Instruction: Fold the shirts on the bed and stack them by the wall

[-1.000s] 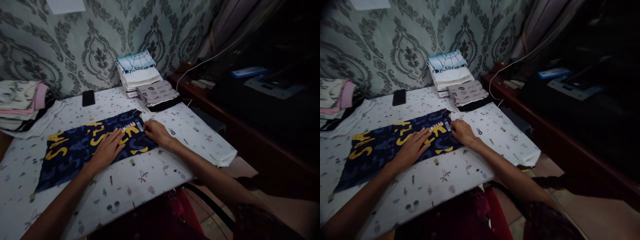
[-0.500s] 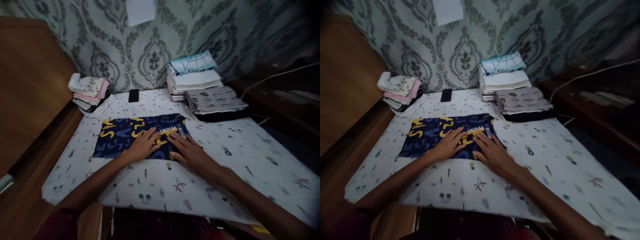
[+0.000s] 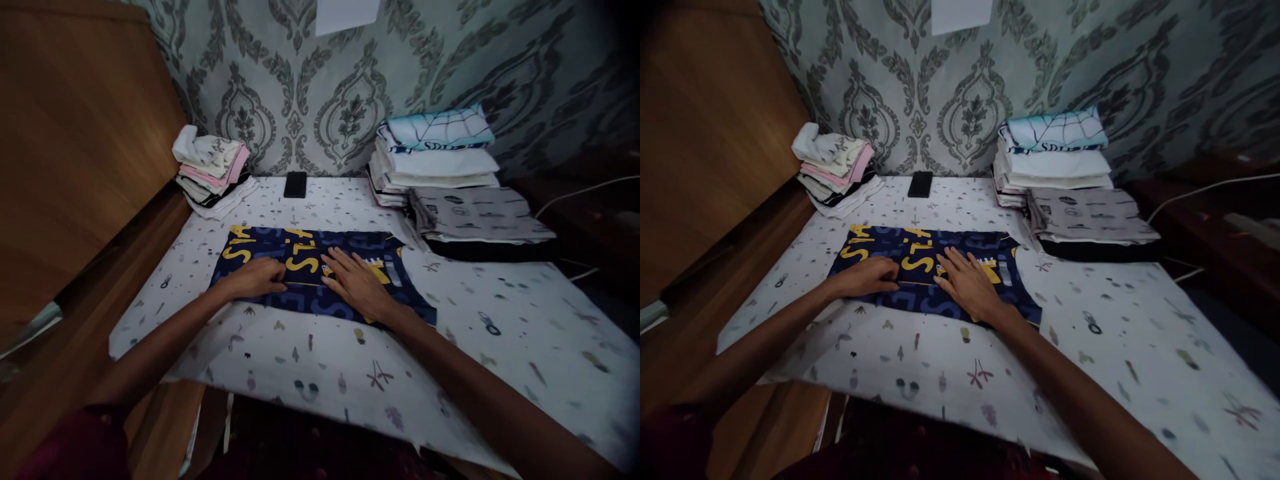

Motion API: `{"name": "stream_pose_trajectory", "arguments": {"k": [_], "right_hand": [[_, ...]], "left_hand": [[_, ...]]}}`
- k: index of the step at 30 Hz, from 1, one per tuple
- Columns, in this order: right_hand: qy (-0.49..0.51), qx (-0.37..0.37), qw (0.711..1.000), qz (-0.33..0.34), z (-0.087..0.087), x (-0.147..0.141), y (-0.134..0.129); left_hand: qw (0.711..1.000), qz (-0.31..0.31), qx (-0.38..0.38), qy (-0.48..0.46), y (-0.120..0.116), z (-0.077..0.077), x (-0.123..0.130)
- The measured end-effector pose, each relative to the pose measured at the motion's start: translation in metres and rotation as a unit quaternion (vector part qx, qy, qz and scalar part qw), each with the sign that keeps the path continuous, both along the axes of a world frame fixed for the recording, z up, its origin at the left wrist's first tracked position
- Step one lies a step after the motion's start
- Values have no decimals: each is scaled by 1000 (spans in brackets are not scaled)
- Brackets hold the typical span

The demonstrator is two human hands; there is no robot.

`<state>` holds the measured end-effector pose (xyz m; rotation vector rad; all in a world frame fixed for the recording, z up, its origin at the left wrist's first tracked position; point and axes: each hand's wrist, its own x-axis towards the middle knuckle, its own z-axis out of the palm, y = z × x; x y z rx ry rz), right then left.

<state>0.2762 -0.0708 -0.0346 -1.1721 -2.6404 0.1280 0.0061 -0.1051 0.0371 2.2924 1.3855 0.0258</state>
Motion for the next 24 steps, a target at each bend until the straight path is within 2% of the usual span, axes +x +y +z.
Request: {"name": "stream_pose_trajectory", "arguments": {"k": [2, 4, 7, 10, 13, 17, 24], "right_hand": [[-8, -5, 1000, -3, 2, 0, -2], [-9, -8, 1000, -6, 3, 0, -2], [2, -7, 1000, -10, 1, 0, 0], [2, -4, 1000, -10, -3, 0, 1], [-2, 1, 1000, -8, -4, 1, 1], [2, 7, 1000, -9, -4, 1, 1], [4, 24, 1000, 2, -5, 2, 3]], "left_hand": [[1000, -13, -2, -20, -2, 3, -16], [998, -7, -42, -49, -6, 7, -33], [988, 48, -117, -89, -16, 11, -57], [977, 115, -148, -106, -27, 12, -78], [973, 163, -128, -100, -35, 8, -96], [972, 189, -87, -108, -41, -1, -114], [973, 216, -46, -71, -44, -9, -121]]}}
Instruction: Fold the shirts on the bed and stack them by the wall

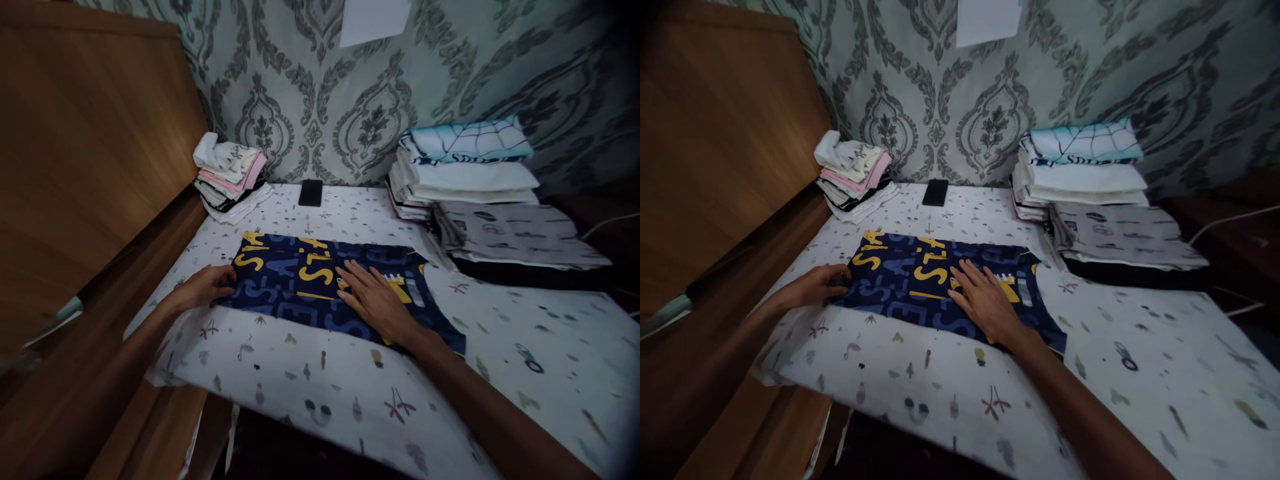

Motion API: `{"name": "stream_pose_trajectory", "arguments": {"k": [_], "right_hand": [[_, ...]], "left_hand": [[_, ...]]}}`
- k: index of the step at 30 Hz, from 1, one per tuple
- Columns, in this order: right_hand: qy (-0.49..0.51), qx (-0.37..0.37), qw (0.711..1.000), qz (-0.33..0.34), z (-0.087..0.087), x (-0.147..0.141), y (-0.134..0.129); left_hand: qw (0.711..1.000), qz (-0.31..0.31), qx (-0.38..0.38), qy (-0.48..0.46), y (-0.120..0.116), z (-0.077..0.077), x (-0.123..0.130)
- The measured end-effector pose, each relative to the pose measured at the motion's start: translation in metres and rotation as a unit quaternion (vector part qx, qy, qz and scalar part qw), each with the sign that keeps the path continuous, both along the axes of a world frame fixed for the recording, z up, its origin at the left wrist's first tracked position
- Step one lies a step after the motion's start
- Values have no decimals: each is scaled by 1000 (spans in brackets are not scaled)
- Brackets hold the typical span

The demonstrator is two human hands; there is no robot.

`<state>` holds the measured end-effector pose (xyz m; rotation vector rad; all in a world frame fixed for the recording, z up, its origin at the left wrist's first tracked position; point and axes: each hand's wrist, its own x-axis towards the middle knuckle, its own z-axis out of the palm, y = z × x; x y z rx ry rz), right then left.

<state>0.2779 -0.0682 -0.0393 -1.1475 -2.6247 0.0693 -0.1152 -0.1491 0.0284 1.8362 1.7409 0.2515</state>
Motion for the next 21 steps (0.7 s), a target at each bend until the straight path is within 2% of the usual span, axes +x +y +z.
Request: {"name": "stream_pose_trajectory", "arguments": {"k": [3, 6, 9, 12, 14, 16, 18, 21], "right_hand": [[6, -4, 1000, 2, 0, 2, 0], [13, -21, 1000, 4, 5, 3, -1], [18, -32, 999, 10, 19, -4, -1], [5, -36, 999, 26, 36, -23, 6], [-8, -36, 999, 19, 42, -41, 15], [-24, -39, 999, -11, 41, -56, 24], [-43, -49, 997, -49, 35, -66, 32], [-61, -59, 994, -75, 24, -70, 39]], "left_hand": [[999, 23, 14, 19, -5, 1, -1], [994, 61, 45, 81, -8, 7, 1], [980, 90, 133, 121, 1, 9, 15], [969, 36, 226, 96, 27, -3, 45], [963, -34, 252, 85, 48, -17, 71], [958, -78, 260, 93, 67, -30, 91], [959, -89, 241, 119, 81, -38, 98], [966, -61, 183, 173, 90, -41, 80]]}}
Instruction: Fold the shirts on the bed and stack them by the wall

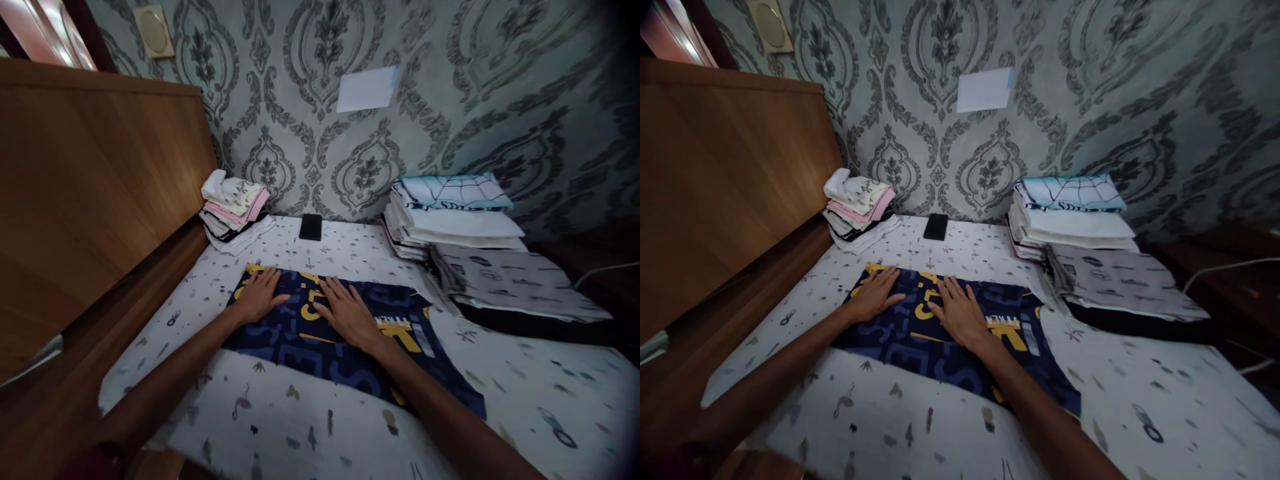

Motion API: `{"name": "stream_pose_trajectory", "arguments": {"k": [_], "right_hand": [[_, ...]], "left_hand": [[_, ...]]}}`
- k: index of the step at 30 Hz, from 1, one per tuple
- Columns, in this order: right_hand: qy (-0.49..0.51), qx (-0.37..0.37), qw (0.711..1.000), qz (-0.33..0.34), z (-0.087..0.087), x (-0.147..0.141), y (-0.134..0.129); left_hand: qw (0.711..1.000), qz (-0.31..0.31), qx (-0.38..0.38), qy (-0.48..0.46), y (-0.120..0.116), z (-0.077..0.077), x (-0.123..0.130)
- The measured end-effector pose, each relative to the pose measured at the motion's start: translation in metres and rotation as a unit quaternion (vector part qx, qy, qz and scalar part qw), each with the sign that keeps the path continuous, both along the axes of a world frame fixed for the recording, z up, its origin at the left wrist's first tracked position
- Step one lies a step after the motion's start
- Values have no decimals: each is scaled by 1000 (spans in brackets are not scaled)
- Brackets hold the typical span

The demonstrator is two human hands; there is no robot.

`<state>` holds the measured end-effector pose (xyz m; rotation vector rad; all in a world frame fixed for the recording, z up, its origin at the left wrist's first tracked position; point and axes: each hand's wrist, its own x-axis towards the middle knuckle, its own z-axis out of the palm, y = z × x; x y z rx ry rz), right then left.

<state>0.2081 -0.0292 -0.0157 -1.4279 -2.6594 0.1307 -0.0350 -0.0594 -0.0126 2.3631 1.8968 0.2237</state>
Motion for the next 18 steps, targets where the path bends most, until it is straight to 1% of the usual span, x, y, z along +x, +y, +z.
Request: {"name": "stream_pose_trajectory", "arguments": {"k": [4, 6, 8, 11, 13, 15, 16, 18], "right_hand": [[-11, -2, 1000, -3, -6, 2, 0], [-14, 1, 1000, -3, -6, 2, 0], [-13, -2, 1000, -2, -5, 3, 1], [2, -18, 1000, -4, 0, 1, 0], [23, -21, 999, 5, 6, -6, -9], [48, -14, 998, 44, 14, -19, -26], [59, -11, 995, 77, 17, -29, -37], [74, -9, 987, 141, 19, -50, -60]], "left_hand": [[995, 87, -35, 34, -1, 3, -44], [993, 105, -39, 29, -3, 4, -60], [994, 101, -42, 8, -3, 5, -70], [993, 90, -39, -59, -4, 7, -79], [986, 97, -18, -131, -7, 10, -82], [974, 109, 12, -197, -14, 13, -82], [970, 113, 25, -211, -20, 14, -80], [975, 106, 36, -190, -33, 13, -72]]}}
